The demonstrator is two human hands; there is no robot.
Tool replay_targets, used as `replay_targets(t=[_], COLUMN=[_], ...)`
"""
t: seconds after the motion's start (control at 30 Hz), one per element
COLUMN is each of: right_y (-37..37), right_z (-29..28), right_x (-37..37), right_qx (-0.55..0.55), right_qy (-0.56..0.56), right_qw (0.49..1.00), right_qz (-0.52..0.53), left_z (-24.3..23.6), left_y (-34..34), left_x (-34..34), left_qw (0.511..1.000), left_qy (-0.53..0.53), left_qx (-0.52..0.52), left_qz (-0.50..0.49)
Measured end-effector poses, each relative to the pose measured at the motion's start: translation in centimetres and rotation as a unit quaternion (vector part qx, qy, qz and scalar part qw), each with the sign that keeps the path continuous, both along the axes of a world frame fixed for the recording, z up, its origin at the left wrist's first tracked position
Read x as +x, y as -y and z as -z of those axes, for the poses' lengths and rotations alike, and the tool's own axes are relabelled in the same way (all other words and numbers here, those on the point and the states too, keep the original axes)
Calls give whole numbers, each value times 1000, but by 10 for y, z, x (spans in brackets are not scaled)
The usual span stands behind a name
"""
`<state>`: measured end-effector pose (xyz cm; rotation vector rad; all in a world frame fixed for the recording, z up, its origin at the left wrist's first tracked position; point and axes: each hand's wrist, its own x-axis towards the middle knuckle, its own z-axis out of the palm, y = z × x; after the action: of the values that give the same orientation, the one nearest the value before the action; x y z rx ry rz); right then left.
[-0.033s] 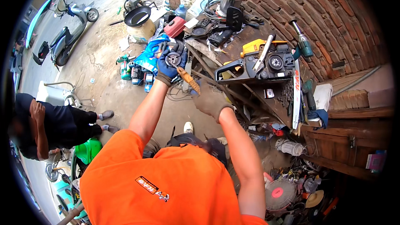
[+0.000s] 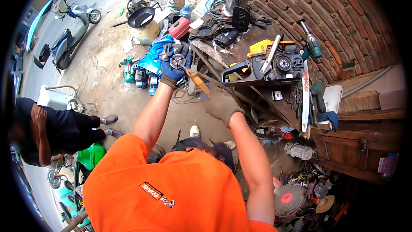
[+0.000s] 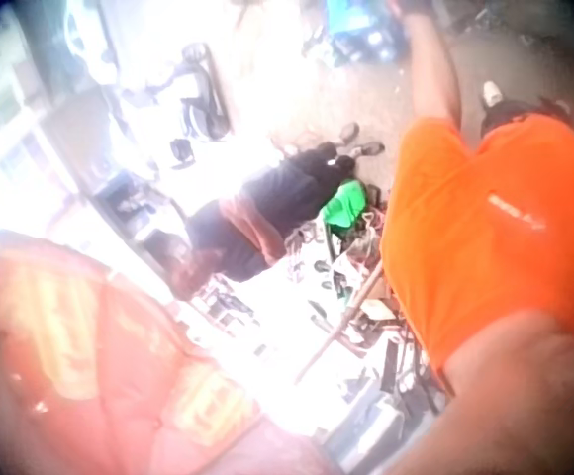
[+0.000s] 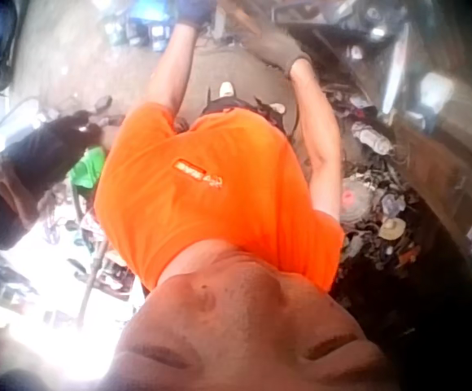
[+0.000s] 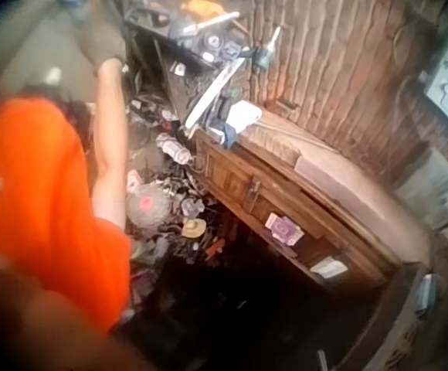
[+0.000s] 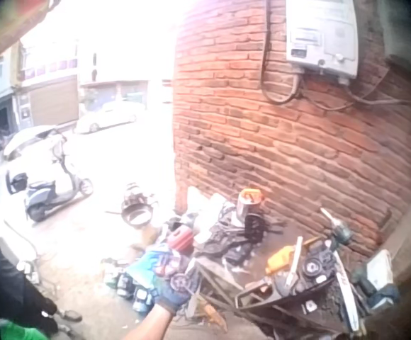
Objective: The person disassembles a chainsaw engine, removes the flywheel and stator, and uses a hammer and pliers to adjust internal components. They then reassemble the engine parts and secure them with an impact driver.
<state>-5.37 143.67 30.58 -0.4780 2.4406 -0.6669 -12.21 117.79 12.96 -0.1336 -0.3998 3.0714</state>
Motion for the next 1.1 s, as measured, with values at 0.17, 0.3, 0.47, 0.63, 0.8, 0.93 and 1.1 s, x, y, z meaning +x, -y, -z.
replay_targets(t=[0.17, 0.3, 0.47, 0.63, 0.8, 0.93, 1.1], right_y=[-132, -274, -387, -431, -464, -490, -529], right_z=[-28, 51, 190, 274, 319, 332, 349], right_x=[47, 166, 285, 343, 391, 411, 407], right_qx=[-189, -288, -80, -204, -133, -98, -79], right_qy=[157, 370, 390, 335, 332, 352, 356], right_qw=[967, 804, 787, 764, 779, 793, 824], right_qz=[74, 367, 471, 513, 515, 487, 433], left_z=[-19, -44, -68, -106, -126, -112, -116], left_y=[-9, -29, -78, -154, -238, -282, -326], left_x=[21, 36, 45, 55, 71, 83, 94], left_qw=[996, 996, 997, 997, 987, 974, 946], left_qy=[-70, -74, -37, 13, -30, -68, -127], left_qx=[-52, -44, 3, -35, -48, -37, -130], left_qz=[9, 28, 74, 74, 152, 213, 268])
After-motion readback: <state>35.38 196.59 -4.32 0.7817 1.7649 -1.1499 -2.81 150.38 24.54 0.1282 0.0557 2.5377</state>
